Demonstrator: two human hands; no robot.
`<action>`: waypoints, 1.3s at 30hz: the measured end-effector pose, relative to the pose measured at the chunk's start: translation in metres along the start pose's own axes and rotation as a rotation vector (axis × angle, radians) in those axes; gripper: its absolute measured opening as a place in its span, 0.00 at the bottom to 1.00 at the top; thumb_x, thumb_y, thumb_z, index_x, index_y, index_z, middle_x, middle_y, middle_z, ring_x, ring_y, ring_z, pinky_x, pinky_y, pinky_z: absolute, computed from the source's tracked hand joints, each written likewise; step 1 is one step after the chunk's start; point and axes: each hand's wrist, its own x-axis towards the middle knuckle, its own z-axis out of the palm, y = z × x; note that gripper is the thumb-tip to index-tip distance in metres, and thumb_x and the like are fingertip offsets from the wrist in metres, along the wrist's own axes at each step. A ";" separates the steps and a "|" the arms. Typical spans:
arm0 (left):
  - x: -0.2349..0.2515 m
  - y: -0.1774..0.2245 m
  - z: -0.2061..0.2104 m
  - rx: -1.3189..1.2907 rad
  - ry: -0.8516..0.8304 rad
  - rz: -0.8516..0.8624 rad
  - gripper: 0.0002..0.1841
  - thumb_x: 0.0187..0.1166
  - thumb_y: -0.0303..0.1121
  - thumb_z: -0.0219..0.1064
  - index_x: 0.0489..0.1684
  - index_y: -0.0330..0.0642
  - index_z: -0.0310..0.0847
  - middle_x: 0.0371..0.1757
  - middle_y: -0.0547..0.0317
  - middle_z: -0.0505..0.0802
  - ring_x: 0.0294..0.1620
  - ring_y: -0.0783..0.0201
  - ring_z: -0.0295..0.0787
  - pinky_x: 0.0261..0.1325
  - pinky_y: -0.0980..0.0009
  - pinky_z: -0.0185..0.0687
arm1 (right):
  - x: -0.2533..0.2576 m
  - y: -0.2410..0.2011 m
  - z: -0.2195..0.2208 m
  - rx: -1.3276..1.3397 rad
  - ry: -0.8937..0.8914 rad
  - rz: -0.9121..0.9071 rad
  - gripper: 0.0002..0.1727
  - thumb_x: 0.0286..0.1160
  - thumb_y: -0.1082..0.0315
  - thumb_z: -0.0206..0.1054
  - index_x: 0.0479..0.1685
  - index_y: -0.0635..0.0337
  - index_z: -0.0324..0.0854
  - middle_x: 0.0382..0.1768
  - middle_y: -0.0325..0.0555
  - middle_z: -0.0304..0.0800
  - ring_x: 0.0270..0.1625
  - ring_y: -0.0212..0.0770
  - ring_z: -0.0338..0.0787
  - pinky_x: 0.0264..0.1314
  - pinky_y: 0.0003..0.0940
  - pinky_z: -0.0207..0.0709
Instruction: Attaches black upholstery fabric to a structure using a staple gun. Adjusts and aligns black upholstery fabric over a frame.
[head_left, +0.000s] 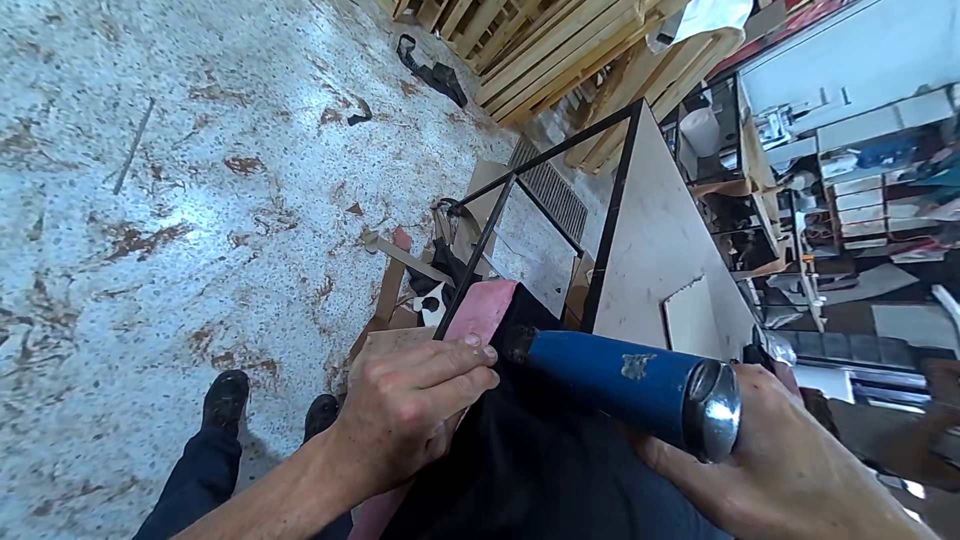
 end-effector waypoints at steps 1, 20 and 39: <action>0.000 0.000 -0.001 0.001 0.003 0.006 0.11 0.82 0.25 0.64 0.50 0.46 0.94 0.57 0.63 0.97 0.66 0.67 0.92 0.71 0.72 0.87 | 0.001 -0.002 0.001 0.001 -0.011 0.011 0.12 0.61 0.41 0.70 0.35 0.33 0.85 0.25 0.13 0.83 0.30 0.11 0.83 0.25 0.19 0.78; 0.013 -0.015 -0.020 -0.111 -0.087 0.080 0.10 0.80 0.25 0.67 0.50 0.45 0.93 0.56 0.59 0.97 0.67 0.61 0.92 0.72 0.66 0.87 | -0.162 0.003 0.118 -0.040 0.254 0.472 0.34 0.64 0.54 0.71 0.61 0.77 0.84 0.46 0.67 0.95 0.44 0.57 0.96 0.50 0.50 0.85; -0.024 0.169 -0.046 0.067 -0.196 -0.846 0.16 0.85 0.43 0.64 0.32 0.41 0.88 0.22 0.61 0.90 0.21 0.68 0.87 0.23 0.67 0.82 | -0.220 0.018 0.104 0.251 0.437 0.683 0.29 0.75 0.46 0.73 0.65 0.60 0.82 0.51 0.58 0.93 0.51 0.52 0.93 0.57 0.53 0.83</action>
